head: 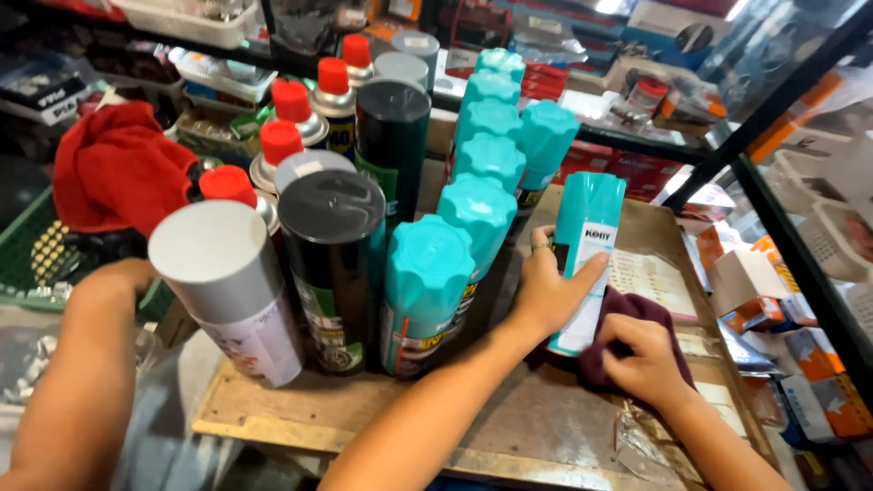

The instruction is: The recorder is wiping down various spray cans with a cloth and organizing them on a workbench.

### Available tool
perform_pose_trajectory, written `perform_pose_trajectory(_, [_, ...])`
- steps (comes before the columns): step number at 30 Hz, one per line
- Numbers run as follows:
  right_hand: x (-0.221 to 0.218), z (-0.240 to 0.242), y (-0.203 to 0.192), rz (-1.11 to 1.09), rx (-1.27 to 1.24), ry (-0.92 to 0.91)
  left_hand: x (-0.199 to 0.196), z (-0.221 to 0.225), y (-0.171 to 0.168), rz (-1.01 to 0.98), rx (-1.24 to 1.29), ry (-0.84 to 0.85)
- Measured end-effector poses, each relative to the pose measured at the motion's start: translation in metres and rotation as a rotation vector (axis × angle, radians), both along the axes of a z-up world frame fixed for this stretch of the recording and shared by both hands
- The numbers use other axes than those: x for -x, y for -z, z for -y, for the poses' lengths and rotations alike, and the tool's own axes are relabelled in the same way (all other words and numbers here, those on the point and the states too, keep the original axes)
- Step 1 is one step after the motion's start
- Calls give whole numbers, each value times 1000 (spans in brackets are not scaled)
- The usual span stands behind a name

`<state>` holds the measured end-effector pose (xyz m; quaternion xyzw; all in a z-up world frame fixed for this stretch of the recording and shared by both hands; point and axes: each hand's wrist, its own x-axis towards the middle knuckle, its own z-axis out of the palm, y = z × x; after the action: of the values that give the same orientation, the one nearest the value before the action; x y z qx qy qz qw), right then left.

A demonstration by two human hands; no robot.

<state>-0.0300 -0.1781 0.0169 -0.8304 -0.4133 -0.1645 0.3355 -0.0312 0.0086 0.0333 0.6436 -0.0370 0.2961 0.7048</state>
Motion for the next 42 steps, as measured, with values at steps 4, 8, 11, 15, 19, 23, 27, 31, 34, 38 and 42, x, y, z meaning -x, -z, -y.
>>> perform_pose_trajectory(4, [-5,1,1,-186,12,-135,5,-2,-4,-13,-77,4])
perform_pose_trajectory(8, [-7,4,5,-181,27,-90,-3,1,4,-38,-52,3])
perform_pose_trajectory(11, [-20,10,20,-188,-95,-167,6,-1,-10,-311,19,67])
perform_pose_trajectory(15, [-20,13,20,-262,-116,-177,7,3,-11,-297,2,55])
perform_pose_trajectory(19, [-17,13,18,-254,-156,-238,10,7,-14,-297,-55,34])
perform_pose_trajectory(23, [-1,10,6,-78,-118,-181,7,8,-11,-329,-31,11])
perform_pose_trajectory(27, [9,9,-3,79,-75,-141,10,11,-15,-340,-57,12])
perform_pose_trajectory(31, [18,5,-11,181,-70,-115,16,15,-23,-344,-90,27])
perform_pose_trajectory(34, [22,3,-15,231,-73,-83,17,15,-25,-354,-105,39])
perform_pose_trajectory(38, [21,3,-14,249,-86,-51,18,17,-27,-355,-139,39])
perform_pose_trajectory(42, [25,1,-13,238,-102,-22,18,16,-26,-350,-152,42])
